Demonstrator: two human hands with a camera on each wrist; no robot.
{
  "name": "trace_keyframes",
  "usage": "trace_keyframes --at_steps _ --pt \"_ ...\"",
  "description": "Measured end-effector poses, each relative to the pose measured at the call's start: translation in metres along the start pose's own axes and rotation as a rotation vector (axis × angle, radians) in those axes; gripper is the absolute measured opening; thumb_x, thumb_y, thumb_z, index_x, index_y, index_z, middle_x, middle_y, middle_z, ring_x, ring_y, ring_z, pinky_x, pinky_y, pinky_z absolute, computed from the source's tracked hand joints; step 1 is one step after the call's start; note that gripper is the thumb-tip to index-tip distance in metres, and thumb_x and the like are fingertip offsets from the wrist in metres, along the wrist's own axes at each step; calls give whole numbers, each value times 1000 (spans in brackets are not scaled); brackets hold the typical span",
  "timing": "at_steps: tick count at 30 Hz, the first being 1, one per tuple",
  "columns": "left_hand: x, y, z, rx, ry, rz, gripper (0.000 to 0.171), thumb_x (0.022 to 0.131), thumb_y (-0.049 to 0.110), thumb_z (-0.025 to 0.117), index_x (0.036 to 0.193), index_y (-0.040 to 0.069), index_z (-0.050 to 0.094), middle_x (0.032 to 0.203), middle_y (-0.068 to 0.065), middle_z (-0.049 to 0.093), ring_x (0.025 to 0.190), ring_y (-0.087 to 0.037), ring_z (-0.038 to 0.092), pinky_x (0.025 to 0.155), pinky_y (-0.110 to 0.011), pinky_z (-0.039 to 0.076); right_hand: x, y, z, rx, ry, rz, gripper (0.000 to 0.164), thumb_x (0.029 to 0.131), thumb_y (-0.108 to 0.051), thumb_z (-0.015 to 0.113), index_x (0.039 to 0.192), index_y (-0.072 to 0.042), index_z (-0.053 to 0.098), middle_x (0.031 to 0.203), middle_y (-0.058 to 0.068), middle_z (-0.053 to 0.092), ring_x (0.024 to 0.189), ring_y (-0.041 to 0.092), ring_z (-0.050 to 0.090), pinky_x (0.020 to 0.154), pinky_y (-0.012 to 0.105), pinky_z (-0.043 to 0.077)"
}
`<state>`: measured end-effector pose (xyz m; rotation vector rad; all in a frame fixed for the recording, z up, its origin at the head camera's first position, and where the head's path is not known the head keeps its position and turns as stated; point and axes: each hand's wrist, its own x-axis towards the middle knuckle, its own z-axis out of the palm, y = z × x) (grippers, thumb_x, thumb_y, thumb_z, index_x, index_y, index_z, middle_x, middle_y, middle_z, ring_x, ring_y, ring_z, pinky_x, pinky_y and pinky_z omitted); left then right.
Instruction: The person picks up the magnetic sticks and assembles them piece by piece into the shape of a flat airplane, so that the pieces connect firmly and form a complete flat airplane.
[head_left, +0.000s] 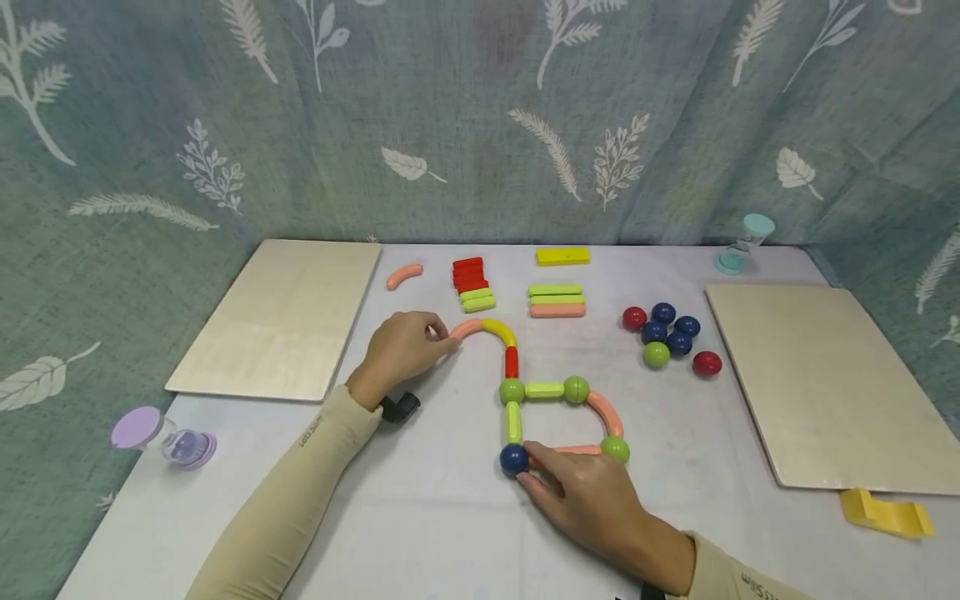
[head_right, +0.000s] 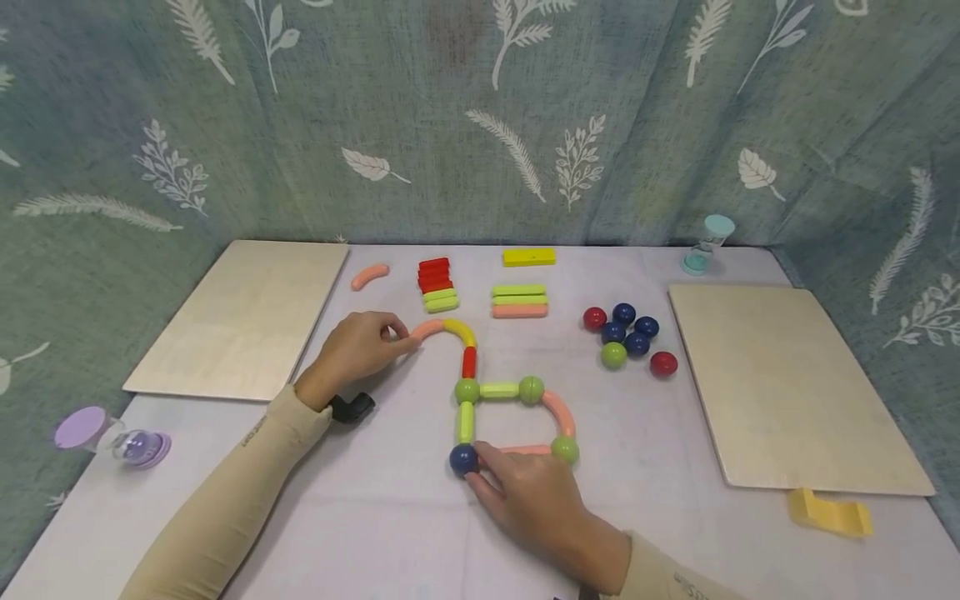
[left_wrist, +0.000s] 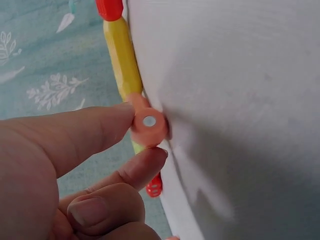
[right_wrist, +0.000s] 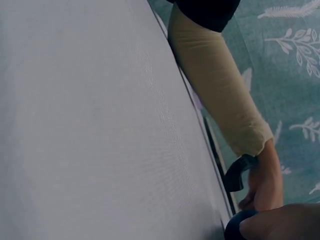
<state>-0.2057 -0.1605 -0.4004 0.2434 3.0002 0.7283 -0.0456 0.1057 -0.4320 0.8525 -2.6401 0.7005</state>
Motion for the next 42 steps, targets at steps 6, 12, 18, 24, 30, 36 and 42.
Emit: trace_keyframes --at_steps 6,12,18,24,30,36,42 --pt "11 -4 -9 -6 27 53 19 81 38 71 86 20 69 57 -1 51 49 -18 47 46 -31 34 -1 2 -4 63 25 -9 35 82 -34 71 114 -19 68 82 -17 66 55 -11 43 48 7 34" --pt "41 -14 -17 -42 83 113 11 84 29 69 88 18 70 61 -2 52 62 -18 46 53 -31 35 -6 7 -8 151 83 -43 31 82 -29 72 111 -21 68 69 -23 54 48 -10 33 43 7 26" --pt "61 -22 -11 -71 87 183 13 81 26 73 91 18 70 61 -4 49 55 -20 42 52 -31 31 -2 10 -11 228 99 -38 30 82 -25 73 110 -17 69 68 -19 58 49 -6 36 45 9 29" --pt "70 -21 -1 -122 86 236 17 80 31 75 90 18 69 66 -2 51 60 -18 44 54 -30 33 -2 12 -10 245 83 20 27 83 -27 72 108 -16 70 65 -21 51 50 -6 38 44 9 30" --pt "70 -17 2 -133 53 214 20 76 33 77 87 19 69 65 -3 52 59 -18 44 54 -31 33 -2 10 -8 272 75 23 25 83 -25 72 106 -16 71 70 -23 55 52 -7 41 46 8 32" --pt "72 -12 4 -94 17 217 23 75 33 78 89 16 71 66 -1 55 60 -17 46 54 -31 34 0 9 -11 270 73 7 24 84 -26 71 106 -16 71 79 -24 61 52 -9 40 46 8 32" --pt "70 -5 2 -86 -16 179 18 80 29 71 90 14 72 59 0 49 52 -15 41 49 -27 30 12 9 -23 192 -16 29 18 83 -25 71 100 -19 73 77 -21 62 53 -7 43 48 13 36"
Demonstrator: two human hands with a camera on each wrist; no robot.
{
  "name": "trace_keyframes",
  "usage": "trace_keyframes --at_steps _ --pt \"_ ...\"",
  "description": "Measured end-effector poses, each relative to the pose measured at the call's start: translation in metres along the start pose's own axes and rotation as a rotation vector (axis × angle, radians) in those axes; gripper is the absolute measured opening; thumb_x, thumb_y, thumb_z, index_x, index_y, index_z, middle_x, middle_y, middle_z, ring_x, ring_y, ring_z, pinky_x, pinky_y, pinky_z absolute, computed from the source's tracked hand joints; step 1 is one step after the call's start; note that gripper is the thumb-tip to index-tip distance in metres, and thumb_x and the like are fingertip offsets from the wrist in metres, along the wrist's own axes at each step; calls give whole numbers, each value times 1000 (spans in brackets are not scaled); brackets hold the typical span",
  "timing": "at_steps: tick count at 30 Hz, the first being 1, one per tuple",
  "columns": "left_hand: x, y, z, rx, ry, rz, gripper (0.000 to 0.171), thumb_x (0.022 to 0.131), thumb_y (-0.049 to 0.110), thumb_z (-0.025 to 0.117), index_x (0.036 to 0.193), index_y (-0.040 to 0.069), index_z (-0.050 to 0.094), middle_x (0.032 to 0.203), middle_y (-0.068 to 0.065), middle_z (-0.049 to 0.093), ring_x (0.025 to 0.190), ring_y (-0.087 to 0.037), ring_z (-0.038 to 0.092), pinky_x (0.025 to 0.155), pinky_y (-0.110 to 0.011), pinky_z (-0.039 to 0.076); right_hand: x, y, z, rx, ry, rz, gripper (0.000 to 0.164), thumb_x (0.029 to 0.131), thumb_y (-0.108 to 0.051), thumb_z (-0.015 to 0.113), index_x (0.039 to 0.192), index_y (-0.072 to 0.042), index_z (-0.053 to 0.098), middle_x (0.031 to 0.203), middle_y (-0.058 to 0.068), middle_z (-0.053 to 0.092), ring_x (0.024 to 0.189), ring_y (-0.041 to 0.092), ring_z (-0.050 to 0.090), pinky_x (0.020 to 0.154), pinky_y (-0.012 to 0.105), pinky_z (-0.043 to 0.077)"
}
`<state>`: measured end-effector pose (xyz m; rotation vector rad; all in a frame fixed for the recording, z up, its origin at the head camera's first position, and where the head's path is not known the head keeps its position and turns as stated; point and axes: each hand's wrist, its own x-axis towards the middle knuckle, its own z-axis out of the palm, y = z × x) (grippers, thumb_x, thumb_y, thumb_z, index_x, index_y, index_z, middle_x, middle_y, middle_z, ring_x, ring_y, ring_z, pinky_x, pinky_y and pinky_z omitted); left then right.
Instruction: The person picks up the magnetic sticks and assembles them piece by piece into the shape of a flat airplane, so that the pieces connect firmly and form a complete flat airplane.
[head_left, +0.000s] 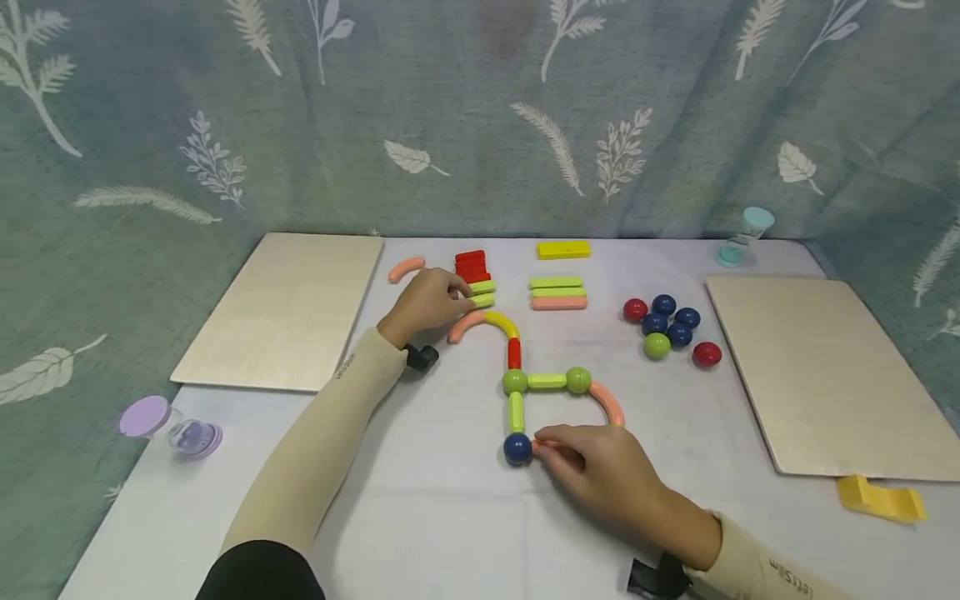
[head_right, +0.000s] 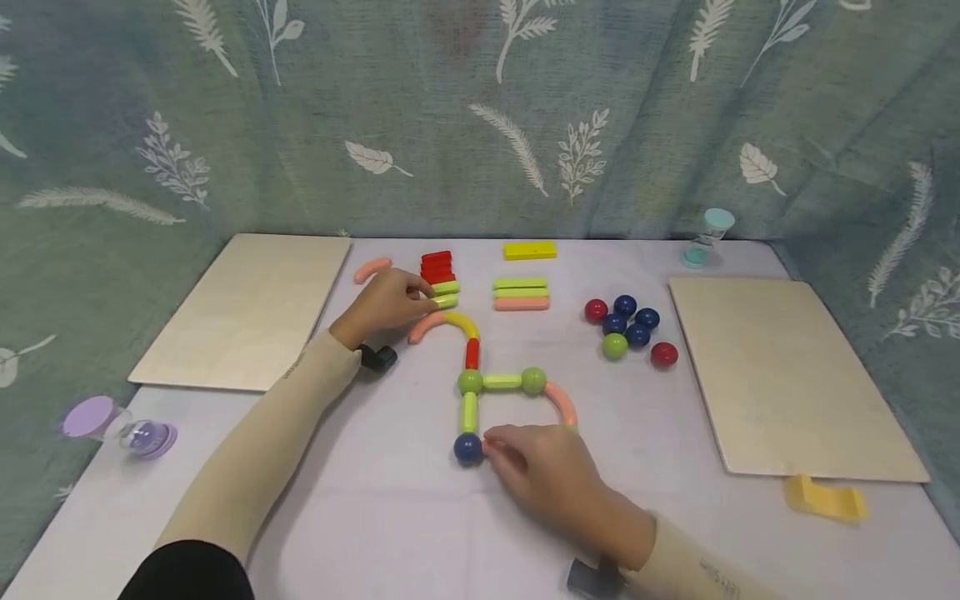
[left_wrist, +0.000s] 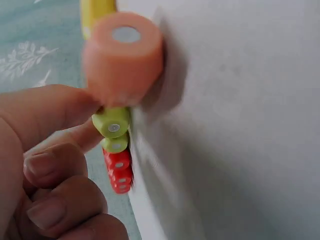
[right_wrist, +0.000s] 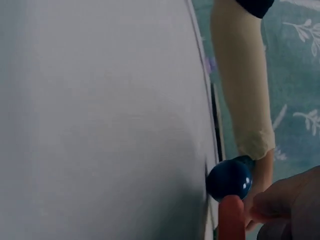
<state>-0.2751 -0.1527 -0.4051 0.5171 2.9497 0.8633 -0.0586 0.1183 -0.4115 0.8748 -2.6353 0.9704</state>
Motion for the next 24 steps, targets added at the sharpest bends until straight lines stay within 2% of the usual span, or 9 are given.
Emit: trace_keyframes --at_steps 3,6,8,12,15,18,21,24 --pt "-11 -2 -10 -33 25 -59 11 80 25 69 86 15 73 55 -2 47 56 -13 40 49 -27 29 14 -4 -7 -77 -67 9 17 84 -27 70 99 -21 72 63 -22 52 51 -5 41 49 18 35" --pt "-26 -4 -21 -37 59 -113 7 78 23 71 80 17 73 59 0 53 64 -13 43 52 -29 33 37 -4 -17 -150 -118 29 20 84 -30 69 103 -23 72 54 -19 42 48 0 39 47 22 34" --pt "-38 -6 -26 -19 61 -143 7 77 25 73 78 18 73 63 1 57 67 -14 46 54 -30 35 60 2 -24 -173 -165 58 23 84 -32 69 105 -23 71 53 -16 43 47 3 40 47 25 34" --pt "-58 -13 -26 18 68 -182 10 77 29 72 78 19 73 62 1 59 59 -18 48 54 -31 37 115 29 -28 -110 -258 130 24 86 -32 67 107 -21 70 56 -7 49 50 12 45 46 27 36" --pt "-67 -16 -21 11 90 -182 17 78 33 73 84 17 74 65 2 59 62 -18 48 54 -32 36 152 53 -23 -47 -306 154 23 86 -29 67 106 -18 70 60 -1 51 52 17 46 47 29 36" --pt "-78 -17 -16 7 98 -190 21 77 34 75 87 15 73 67 4 60 63 -17 49 55 -31 38 179 69 -14 -13 -363 152 25 86 -31 68 107 -17 70 62 2 52 55 19 46 50 29 37" --pt "-94 -16 -13 5 100 -216 17 75 34 77 81 18 71 63 5 59 61 -16 50 53 -31 40 198 72 -1 10 -424 134 28 85 -34 68 108 -19 70 64 2 55 58 20 48 53 29 39" --pt "-109 -14 -10 -51 97 -209 16 74 33 77 78 20 69 59 3 53 59 -15 47 52 -30 37 211 68 11 5 -484 112 32 83 -38 70 111 -22 69 68 1 58 60 21 50 54 31 41"
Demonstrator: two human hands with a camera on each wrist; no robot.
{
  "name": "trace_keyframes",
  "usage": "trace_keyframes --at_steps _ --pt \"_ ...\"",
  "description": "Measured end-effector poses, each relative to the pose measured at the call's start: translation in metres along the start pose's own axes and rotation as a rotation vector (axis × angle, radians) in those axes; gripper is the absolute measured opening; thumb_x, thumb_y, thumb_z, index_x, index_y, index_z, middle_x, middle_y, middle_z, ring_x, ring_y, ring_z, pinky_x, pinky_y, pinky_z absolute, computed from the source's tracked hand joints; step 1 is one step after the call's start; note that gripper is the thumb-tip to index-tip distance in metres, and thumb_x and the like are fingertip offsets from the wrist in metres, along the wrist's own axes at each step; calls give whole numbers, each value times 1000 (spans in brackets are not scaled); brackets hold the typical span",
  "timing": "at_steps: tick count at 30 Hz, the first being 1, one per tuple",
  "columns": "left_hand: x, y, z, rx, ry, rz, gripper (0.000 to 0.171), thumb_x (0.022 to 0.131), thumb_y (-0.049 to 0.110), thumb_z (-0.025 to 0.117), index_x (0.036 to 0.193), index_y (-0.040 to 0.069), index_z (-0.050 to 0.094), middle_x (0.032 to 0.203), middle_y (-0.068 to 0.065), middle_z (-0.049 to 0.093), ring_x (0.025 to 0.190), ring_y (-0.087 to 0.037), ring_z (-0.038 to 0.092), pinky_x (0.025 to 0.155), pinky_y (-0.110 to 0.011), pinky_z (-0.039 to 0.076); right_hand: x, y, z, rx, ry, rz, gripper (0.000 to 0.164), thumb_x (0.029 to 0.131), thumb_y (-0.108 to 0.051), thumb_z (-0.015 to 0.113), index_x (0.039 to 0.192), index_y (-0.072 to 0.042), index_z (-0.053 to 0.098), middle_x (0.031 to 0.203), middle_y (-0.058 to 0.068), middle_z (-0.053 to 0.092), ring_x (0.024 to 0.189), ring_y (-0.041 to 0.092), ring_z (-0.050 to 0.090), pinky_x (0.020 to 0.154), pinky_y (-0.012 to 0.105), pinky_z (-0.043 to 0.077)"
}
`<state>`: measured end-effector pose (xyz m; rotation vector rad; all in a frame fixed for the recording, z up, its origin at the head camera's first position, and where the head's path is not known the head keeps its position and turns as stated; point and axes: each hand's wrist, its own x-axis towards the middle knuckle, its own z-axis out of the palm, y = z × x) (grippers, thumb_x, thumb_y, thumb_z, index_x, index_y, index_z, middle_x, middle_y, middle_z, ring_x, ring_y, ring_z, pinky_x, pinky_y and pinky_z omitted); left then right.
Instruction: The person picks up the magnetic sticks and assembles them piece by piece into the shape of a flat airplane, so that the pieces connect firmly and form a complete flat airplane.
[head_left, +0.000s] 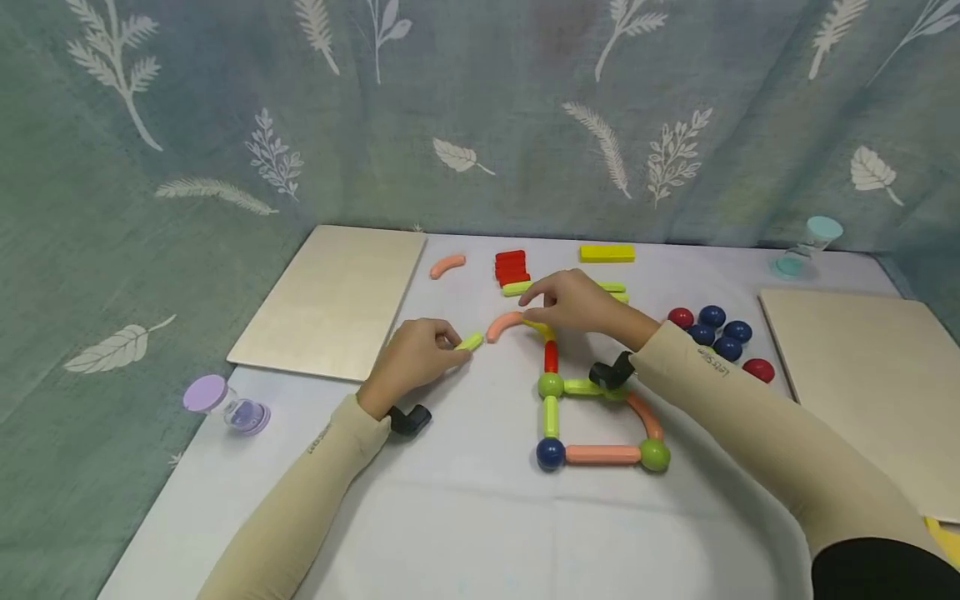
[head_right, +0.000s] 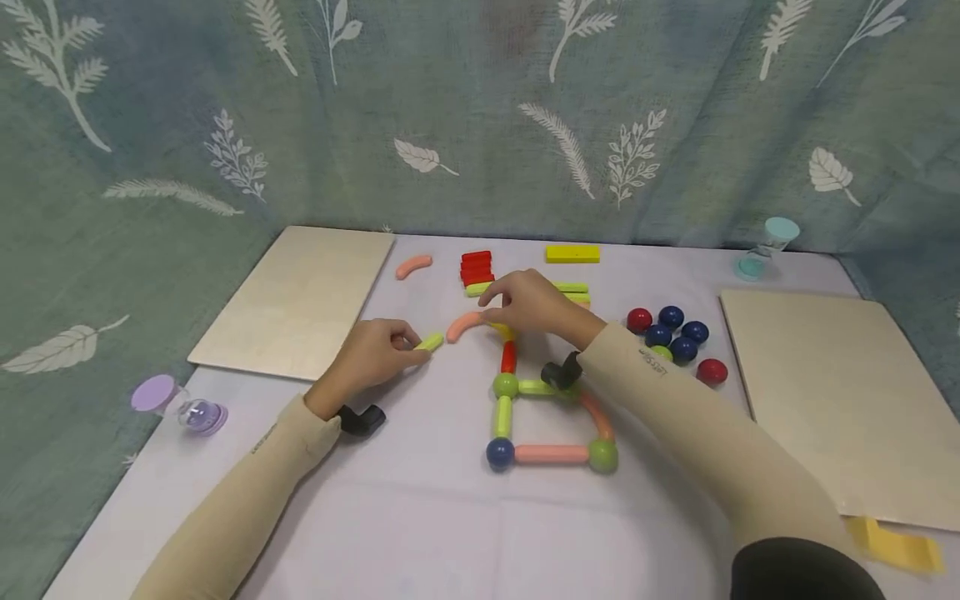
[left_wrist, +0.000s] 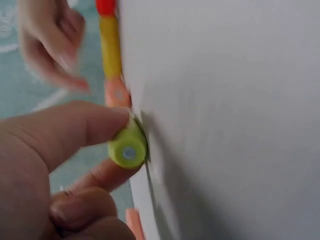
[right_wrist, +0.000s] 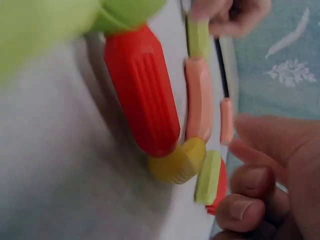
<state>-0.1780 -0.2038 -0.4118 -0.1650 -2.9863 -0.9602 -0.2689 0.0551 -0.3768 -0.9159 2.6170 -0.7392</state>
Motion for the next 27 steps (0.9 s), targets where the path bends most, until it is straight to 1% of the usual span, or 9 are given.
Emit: trace_keyframes --at_steps 2,4,7,9,16,18,21,24,27 --pt "-7 1 5 -45 -1 5 17 74 34 77 78 21 68 58 2 49 58 -14 44 51 -30 35 8 -1 4 -22 -38 6 34 82 -40 70 112 -24 69 70 1 59 61 21 51 55 31 42" --pt "-12 0 10 -75 6 -12 18 73 35 77 77 21 67 57 1 46 57 -14 42 51 -29 33 15 0 9 -41 -81 9 35 82 -42 69 114 -27 68 72 1 58 62 21 52 55 30 43" --pt "-19 0 15 -71 30 -40 20 72 37 78 75 22 66 57 2 46 56 -13 43 50 -29 33 21 5 19 -31 -120 25 30 85 -40 67 113 -30 67 72 1 55 64 19 51 55 28 41" --pt "-20 1 17 -58 40 -42 21 72 40 77 74 22 66 57 2 46 56 -13 43 49 -29 33 23 9 23 1 -104 29 26 85 -38 68 109 -30 68 68 1 52 61 19 48 53 27 38" --pt "-20 10 22 -55 113 -32 25 71 43 77 71 21 65 57 2 48 56 -13 45 50 -30 34 17 22 29 90 44 8 19 82 -38 71 99 -31 71 58 -1 46 53 18 44 50 28 35" --pt "-21 12 24 -57 135 -29 25 73 42 76 70 20 65 57 4 49 55 -13 46 49 -29 35 15 24 31 111 59 24 20 81 -41 71 99 -32 71 55 1 43 49 20 44 48 29 34" --pt "-22 13 26 -60 180 -29 24 73 40 75 70 19 65 55 6 52 52 -12 47 47 -29 37 12 26 34 140 73 28 22 80 -45 71 98 -32 71 55 1 43 51 19 44 49 29 33" --pt "-22 11 28 -56 221 -28 20 73 36 75 69 19 64 54 8 53 50 -10 48 47 -28 38 9 26 35 177 87 7 24 80 -45 71 98 -30 72 55 1 44 52 19 43 50 29 33" --pt "-21 10 28 -51 226 -24 20 72 36 75 69 20 64 55 8 53 51 -10 48 47 -28 38 7 26 35 213 98 8 25 79 -45 71 100 -31 72 55 1 44 51 19 43 50 29 32"
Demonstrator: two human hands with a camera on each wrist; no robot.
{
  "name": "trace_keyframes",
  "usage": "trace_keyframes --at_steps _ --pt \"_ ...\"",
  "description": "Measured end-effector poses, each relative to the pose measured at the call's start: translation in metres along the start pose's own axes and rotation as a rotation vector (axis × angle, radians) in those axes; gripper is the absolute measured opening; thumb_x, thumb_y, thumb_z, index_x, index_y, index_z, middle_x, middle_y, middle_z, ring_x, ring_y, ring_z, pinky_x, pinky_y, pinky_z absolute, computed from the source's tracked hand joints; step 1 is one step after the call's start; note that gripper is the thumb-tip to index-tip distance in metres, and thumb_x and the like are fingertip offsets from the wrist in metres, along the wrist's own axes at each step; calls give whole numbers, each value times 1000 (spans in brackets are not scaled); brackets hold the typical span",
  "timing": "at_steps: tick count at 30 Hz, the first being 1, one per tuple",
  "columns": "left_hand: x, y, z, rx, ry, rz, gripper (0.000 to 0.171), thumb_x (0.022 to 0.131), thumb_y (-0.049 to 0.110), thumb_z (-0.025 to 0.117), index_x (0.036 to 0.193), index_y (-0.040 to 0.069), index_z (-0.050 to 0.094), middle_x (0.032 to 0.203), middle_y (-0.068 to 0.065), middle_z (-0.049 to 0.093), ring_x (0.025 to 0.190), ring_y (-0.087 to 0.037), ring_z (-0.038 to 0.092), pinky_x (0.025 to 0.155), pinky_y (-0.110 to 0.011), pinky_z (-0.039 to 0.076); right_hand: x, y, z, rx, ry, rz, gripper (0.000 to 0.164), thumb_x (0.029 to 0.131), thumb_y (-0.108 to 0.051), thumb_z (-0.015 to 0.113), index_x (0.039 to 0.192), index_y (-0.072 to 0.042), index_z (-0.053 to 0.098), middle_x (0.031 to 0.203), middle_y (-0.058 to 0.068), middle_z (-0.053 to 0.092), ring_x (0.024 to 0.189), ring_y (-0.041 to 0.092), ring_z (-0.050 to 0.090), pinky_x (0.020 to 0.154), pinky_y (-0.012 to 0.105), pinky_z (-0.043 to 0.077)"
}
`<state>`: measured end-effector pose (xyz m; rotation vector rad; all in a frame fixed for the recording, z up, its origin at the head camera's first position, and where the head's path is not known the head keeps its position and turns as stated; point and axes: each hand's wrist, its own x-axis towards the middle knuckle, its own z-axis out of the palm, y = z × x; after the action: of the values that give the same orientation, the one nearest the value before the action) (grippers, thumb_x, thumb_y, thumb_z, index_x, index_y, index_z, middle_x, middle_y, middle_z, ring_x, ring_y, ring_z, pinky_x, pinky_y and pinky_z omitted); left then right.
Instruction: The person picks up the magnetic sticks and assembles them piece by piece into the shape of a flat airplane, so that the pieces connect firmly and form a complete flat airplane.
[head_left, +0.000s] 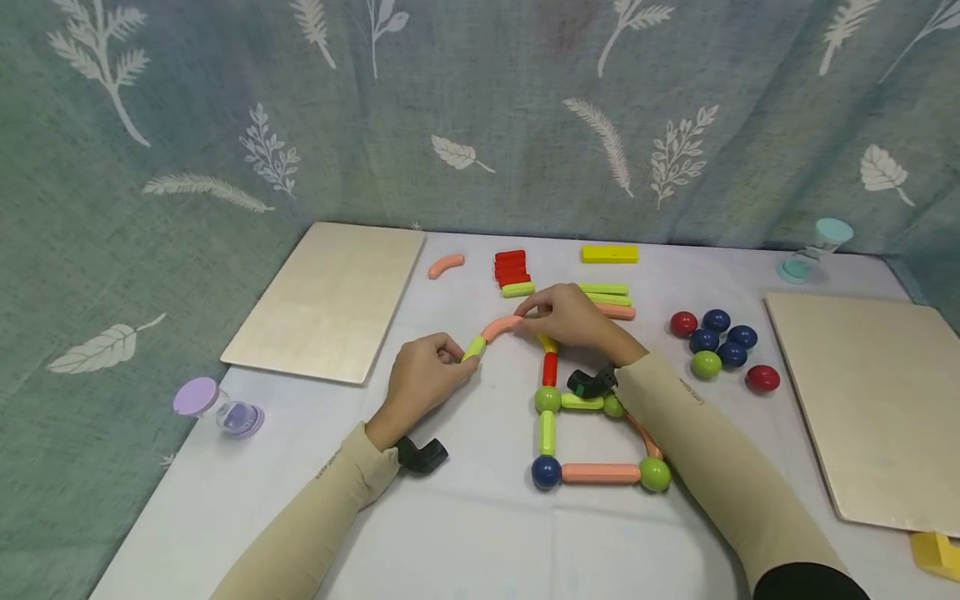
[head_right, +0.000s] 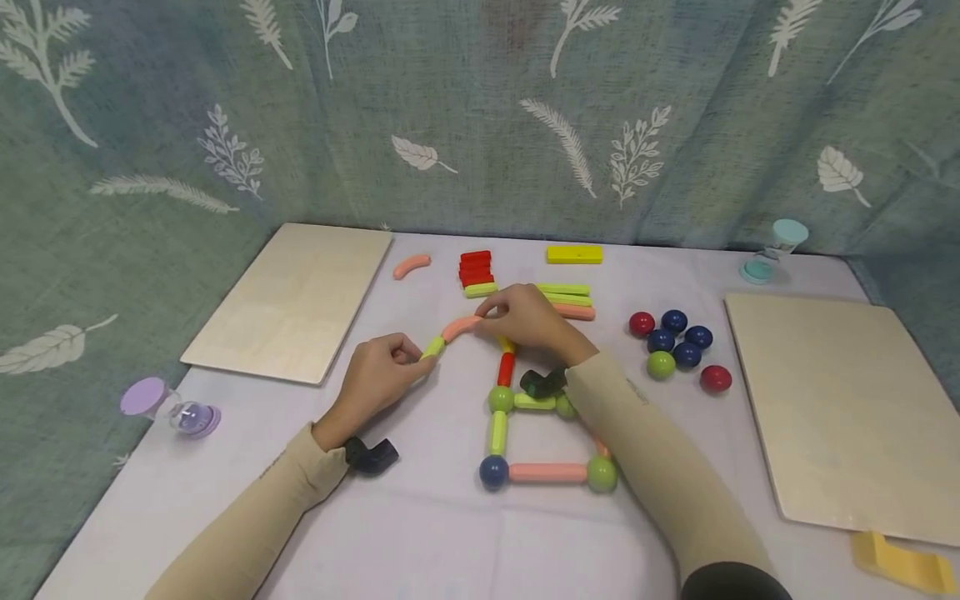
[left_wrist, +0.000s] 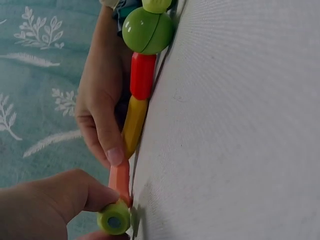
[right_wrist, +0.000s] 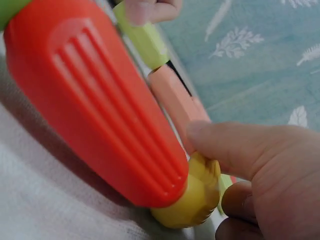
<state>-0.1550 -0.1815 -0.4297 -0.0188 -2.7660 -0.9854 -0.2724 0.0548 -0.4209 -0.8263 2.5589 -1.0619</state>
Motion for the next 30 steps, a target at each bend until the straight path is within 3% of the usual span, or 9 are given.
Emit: trace_keyframes --at_steps 10,17,30 --pt "-1 3 -3 8 -40 10 22 74 37 76 70 19 64 55 6 50 53 -11 45 49 -29 36 -3 0 -2 16 -47 47 26 81 -44 70 104 -31 71 57 1 44 54 20 44 51 30 34" --pt "-3 3 -2 -8 -57 25 21 73 37 76 70 20 65 54 5 48 51 -11 44 48 -29 35 -3 2 -5 18 -83 8 25 84 -41 68 107 -29 70 58 2 44 55 21 44 53 30 34" --pt "-5 5 -4 -6 -55 31 24 73 40 76 68 21 63 53 4 46 50 -12 43 47 -29 34 -4 2 -1 25 -59 3 25 83 -44 68 104 -32 70 59 3 47 56 21 45 52 31 35"
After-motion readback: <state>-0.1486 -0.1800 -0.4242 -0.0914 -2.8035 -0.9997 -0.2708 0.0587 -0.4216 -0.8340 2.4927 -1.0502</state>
